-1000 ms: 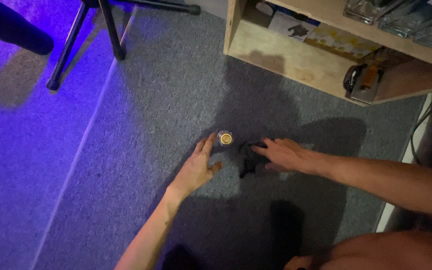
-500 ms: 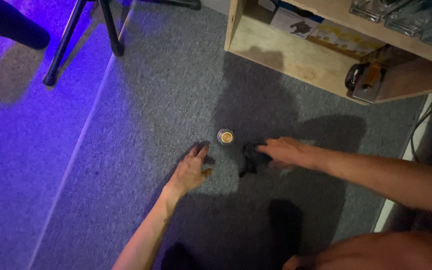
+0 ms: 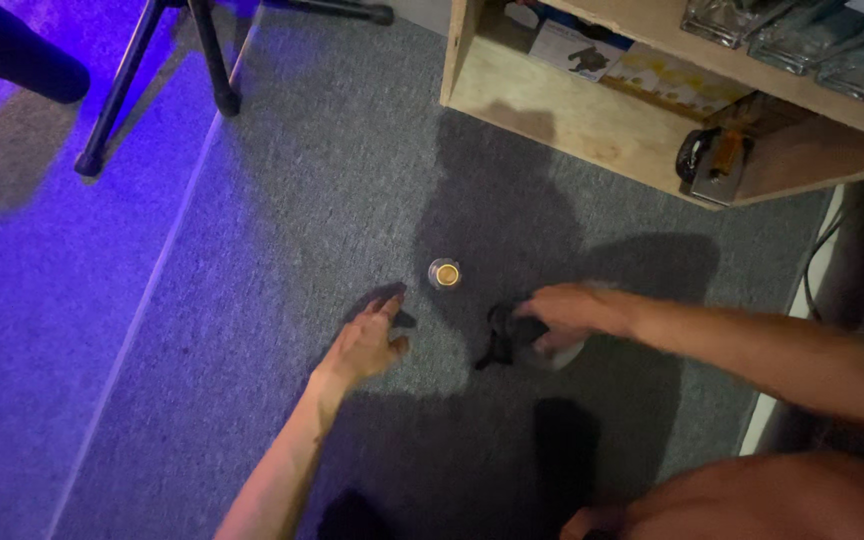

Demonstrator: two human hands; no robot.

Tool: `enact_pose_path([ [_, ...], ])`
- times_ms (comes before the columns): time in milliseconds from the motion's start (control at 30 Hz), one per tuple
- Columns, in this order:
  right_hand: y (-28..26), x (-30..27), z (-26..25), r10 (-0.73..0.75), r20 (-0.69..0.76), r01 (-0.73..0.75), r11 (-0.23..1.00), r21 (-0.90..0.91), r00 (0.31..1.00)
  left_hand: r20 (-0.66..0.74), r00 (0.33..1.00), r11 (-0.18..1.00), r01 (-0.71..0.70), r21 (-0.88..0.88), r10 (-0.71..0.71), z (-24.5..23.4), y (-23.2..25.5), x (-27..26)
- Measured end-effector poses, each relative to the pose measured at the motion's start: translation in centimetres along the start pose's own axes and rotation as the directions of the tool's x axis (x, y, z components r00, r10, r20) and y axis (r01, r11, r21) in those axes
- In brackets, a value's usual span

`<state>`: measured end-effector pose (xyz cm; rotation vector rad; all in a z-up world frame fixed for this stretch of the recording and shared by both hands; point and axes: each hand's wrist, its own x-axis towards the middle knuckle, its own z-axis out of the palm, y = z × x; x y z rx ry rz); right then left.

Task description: The person kneels on the floor and cleans a wooden shelf using a spray bottle and a cloth. They remove items from the shelf, spray and wipe the surfaces, then return the items to the shelf.

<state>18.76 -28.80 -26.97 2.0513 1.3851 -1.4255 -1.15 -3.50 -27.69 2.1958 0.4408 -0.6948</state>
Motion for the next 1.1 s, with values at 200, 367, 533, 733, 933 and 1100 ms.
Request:
enact_pose_path([
  [200, 4.9, 3.2, -1.5, 0.062, -0.082, -0.042, 0.974, 0.221, 0.995, -0.006, 0.999, 0.999, -0.032, -0.023, 0.032, -2.1, -2.7, 2.1],
  [367, 6.2, 3.9, -1.9, 0.136, -0.332, -0.091, 0.985, 0.148, 0.933, -0.097, 0.99, 0.974, -0.083, 0.213, 0.106, -3.8, -4.2, 7.0],
  [533, 3.6, 3.1, -1.3, 0.287, -0.301, -0.301, 0.954, 0.001, 0.909, -0.095, 0.967, 0.906, -0.186, 0.38, 0.239, -3.5, -0.4, 11.7],
  [733, 3.5, 1.2, 0.0, 0.208, -0.304, -0.237, 0.97, -0.059, 0.93, 0.205, 0.979, 0.862, -0.117, 0.493, 0.015, -3.7, 4.3, 13.3],
  [933, 4.3, -4.9, 3.1, 0.46, -0.123, -0.393, 0.847, 0.359, 0.879, 0.333, 0.929, 0.653, -0.353, 0.67, 0.161, -3.4, 1.6, 16.7],
  [1100, 1.9, -10.3, 4.2, 0.545, -0.152, -0.412, 0.762, 0.5, 0.824, 0.539, 0.837, 0.353, -0.534, 0.768, 0.094, -2.7, 1.0, 20.1],
])
